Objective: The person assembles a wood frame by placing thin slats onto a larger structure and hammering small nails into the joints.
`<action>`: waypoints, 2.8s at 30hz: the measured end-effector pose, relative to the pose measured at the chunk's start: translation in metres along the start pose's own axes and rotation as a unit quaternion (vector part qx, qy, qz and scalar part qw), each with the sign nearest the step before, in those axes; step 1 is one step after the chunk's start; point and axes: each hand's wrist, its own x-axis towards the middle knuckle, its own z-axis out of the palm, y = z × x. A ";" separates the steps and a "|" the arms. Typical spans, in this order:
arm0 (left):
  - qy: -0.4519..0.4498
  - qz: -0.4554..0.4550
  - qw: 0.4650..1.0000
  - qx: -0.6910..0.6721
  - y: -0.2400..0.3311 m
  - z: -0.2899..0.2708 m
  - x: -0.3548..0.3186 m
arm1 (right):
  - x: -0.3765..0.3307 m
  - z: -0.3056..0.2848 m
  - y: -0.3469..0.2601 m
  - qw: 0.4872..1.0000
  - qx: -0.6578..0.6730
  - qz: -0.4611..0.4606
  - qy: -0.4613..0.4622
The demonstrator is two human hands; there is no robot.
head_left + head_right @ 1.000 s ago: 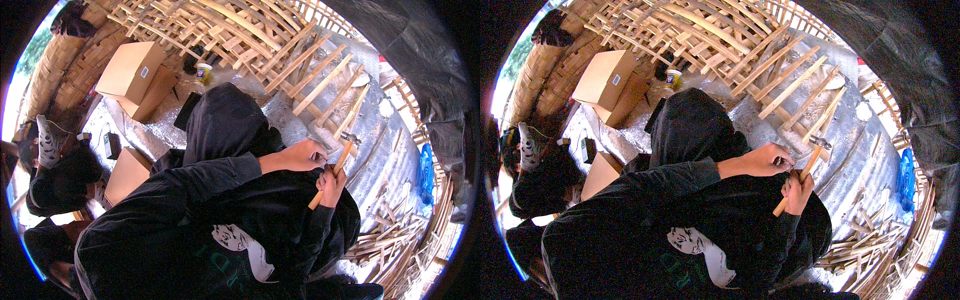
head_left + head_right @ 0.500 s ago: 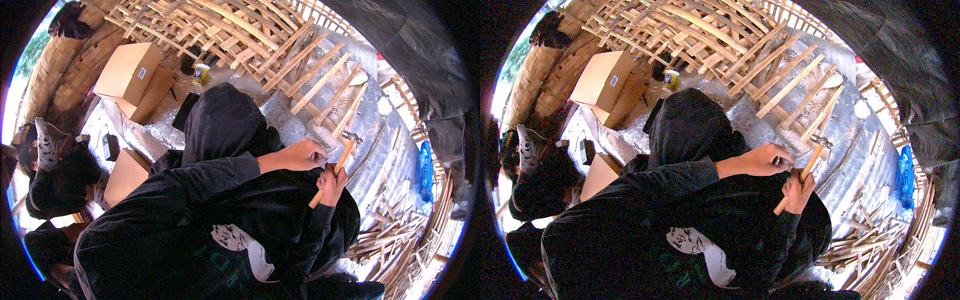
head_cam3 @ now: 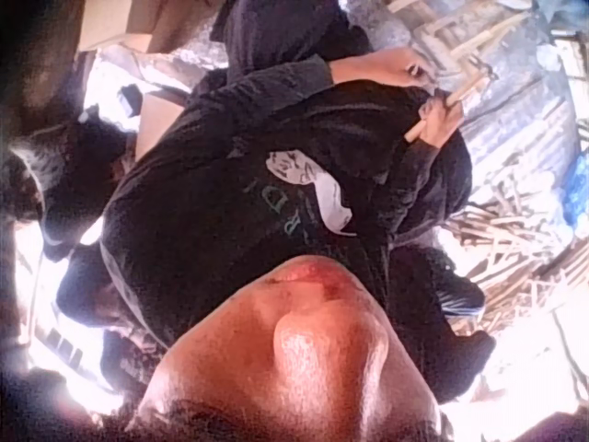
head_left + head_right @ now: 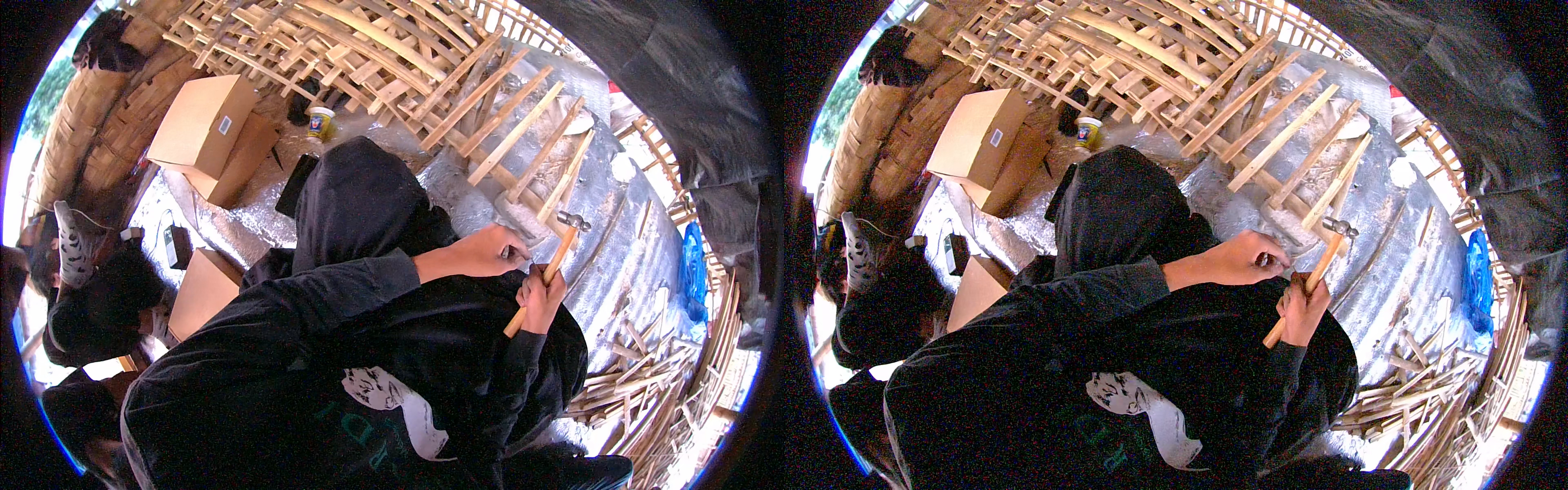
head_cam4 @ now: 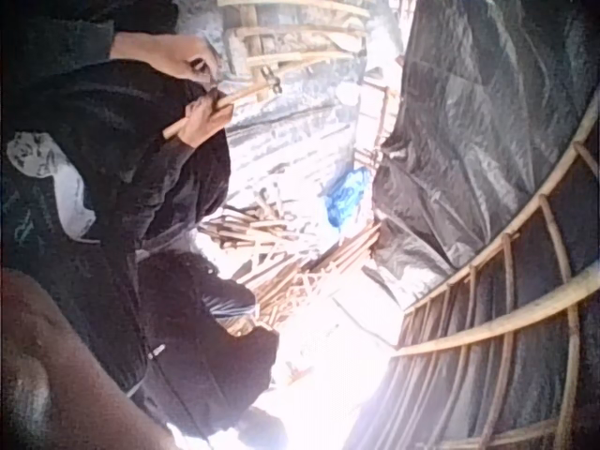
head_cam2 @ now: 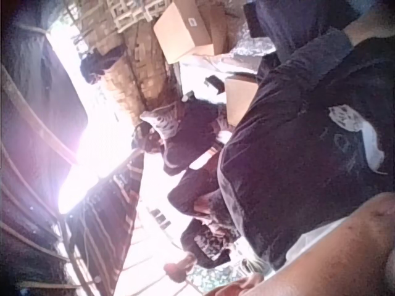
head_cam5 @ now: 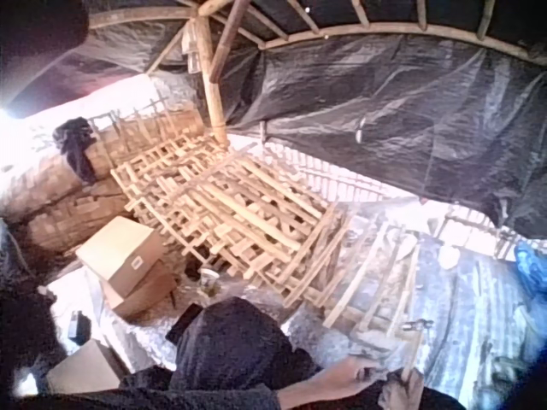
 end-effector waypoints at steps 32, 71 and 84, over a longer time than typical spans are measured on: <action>0.337 -0.115 0.856 -0.374 -0.064 -0.353 -0.078 | 0.001 -0.017 0.004 0.999 0.051 -0.019 -0.003; 0.420 -0.194 0.884 -0.061 -0.037 -0.319 -0.201 | 0.020 -0.010 0.021 0.976 -0.147 -0.137 0.085; -0.113 -0.322 0.916 -0.210 -0.052 -0.291 0.060 | 0.034 -0.010 0.037 0.979 -0.121 -0.143 0.084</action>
